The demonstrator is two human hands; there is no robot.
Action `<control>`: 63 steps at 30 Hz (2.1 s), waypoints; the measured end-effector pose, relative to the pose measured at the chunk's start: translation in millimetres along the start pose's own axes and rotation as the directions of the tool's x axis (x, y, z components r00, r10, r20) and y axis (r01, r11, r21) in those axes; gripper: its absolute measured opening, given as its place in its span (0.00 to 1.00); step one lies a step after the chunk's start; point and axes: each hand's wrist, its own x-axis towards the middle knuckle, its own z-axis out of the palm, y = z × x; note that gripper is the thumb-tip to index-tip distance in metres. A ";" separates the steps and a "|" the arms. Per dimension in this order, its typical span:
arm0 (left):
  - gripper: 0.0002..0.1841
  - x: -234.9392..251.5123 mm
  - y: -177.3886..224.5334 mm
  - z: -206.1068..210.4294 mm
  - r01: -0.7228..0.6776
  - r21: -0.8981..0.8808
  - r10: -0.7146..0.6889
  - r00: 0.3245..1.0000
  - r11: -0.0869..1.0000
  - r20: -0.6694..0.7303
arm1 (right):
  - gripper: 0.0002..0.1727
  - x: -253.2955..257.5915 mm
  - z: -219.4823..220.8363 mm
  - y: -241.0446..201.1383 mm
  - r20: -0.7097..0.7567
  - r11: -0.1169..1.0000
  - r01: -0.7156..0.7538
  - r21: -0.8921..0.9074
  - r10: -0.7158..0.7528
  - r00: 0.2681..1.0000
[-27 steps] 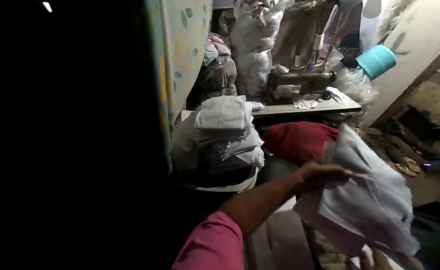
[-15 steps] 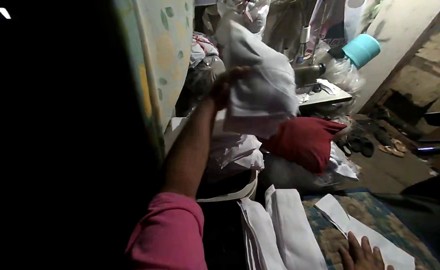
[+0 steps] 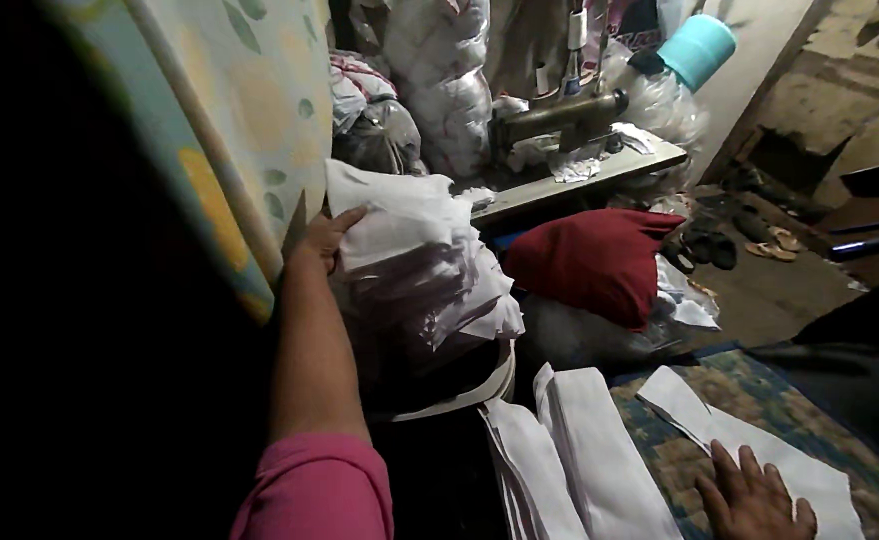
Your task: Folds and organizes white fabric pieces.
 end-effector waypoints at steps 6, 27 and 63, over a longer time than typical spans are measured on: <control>0.40 21.9 14.2 19.7 0.011 0.361 -0.010 1.000 0.932 -0.003 | 0.44 -3.3 0.8 3.0 -0.027 1.000 0.017 0.018 -0.016 1.000; 0.34 -121.3 29.0 115.4 -0.746 0.509 0.778 0.592 0.429 0.211 | 0.43 2.5 3.0 2.9 0.024 0.998 -0.067 0.020 0.067 0.997; 0.23 -251.1 -112.5 247.5 0.276 0.013 -0.189 0.623 0.961 0.759 | 0.52 -36.7 -38.1 -90.0 0.278 0.419 -0.171 0.892 -0.209 0.938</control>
